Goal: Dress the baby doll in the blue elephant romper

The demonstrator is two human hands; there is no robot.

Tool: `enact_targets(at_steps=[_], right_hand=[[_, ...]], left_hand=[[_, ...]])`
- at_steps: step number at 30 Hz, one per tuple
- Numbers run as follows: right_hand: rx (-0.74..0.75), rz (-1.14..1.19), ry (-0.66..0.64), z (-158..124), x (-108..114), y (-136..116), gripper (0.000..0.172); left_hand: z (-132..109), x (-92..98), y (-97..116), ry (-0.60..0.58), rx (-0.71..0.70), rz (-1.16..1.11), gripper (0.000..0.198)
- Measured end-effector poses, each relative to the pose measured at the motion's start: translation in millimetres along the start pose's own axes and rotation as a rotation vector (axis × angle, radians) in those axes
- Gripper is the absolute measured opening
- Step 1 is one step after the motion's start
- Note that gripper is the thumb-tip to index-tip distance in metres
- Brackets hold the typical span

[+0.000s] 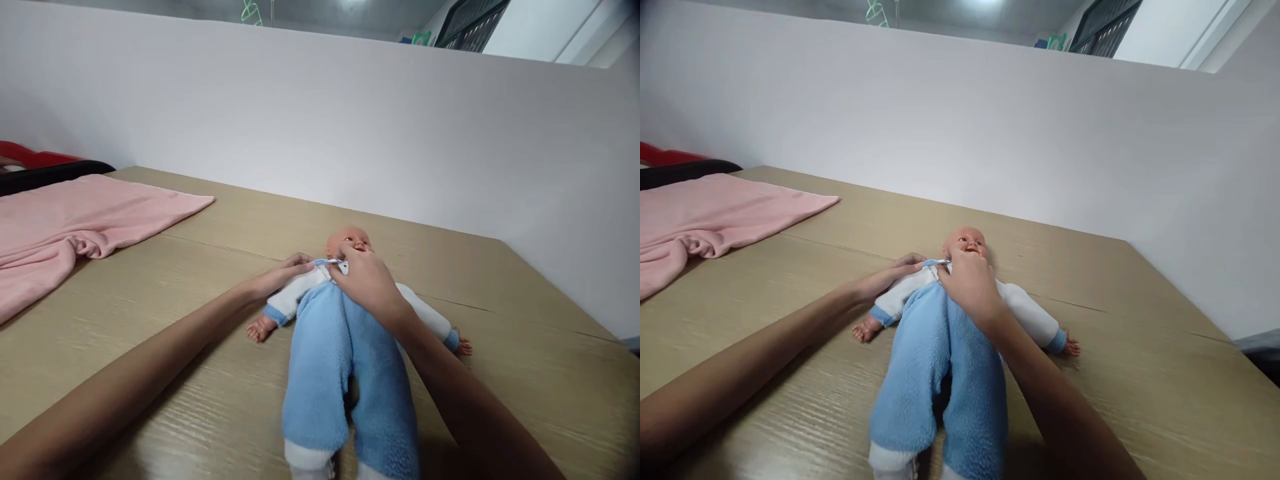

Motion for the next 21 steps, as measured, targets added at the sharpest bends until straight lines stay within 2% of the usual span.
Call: enact_targets(at_steps=[2,5,9,11,13,17,21], right_hand=[[-0.023,-0.036,-0.005,1,-4,2,0.025],[-0.050,-0.094,-0.018,1,-7,1,0.030],[-0.124,-0.204,-0.001,-1,-2,1,0.026],[-0.136,-0.241,0.002,-1,0,1,0.025],[-0.124,-0.236,-0.002,-1,0,2,0.025],[-0.071,-0.078,-0.073,1,2,9,0.032],[-0.071,0.170,-0.273,-7,13,34,0.052]], left_hand=[[-5,2.9,15,-0.054,-0.029,0.203,0.049],[-13,9.9,31,-0.188,0.046,0.597,0.077],[-24,23.7,47,-0.367,0.245,0.908,0.074],[-29,29.8,53,-0.388,0.379,1.001,0.073],[-32,30.9,59,-0.368,0.449,1.066,0.071],[-30,21.3,64,-0.362,0.364,1.130,0.069],[-27,25.3,54,-0.363,0.380,1.112,0.070]])
Point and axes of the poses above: each hand's wrist, its own z-axis towards the middle knuckle, its own x-axis out of the back of the hand, y = z × x, the point moved 5 cm from there along z, towards the middle knuckle, and after that the axes turned 3 degrees about y, right-handed, at the moved point
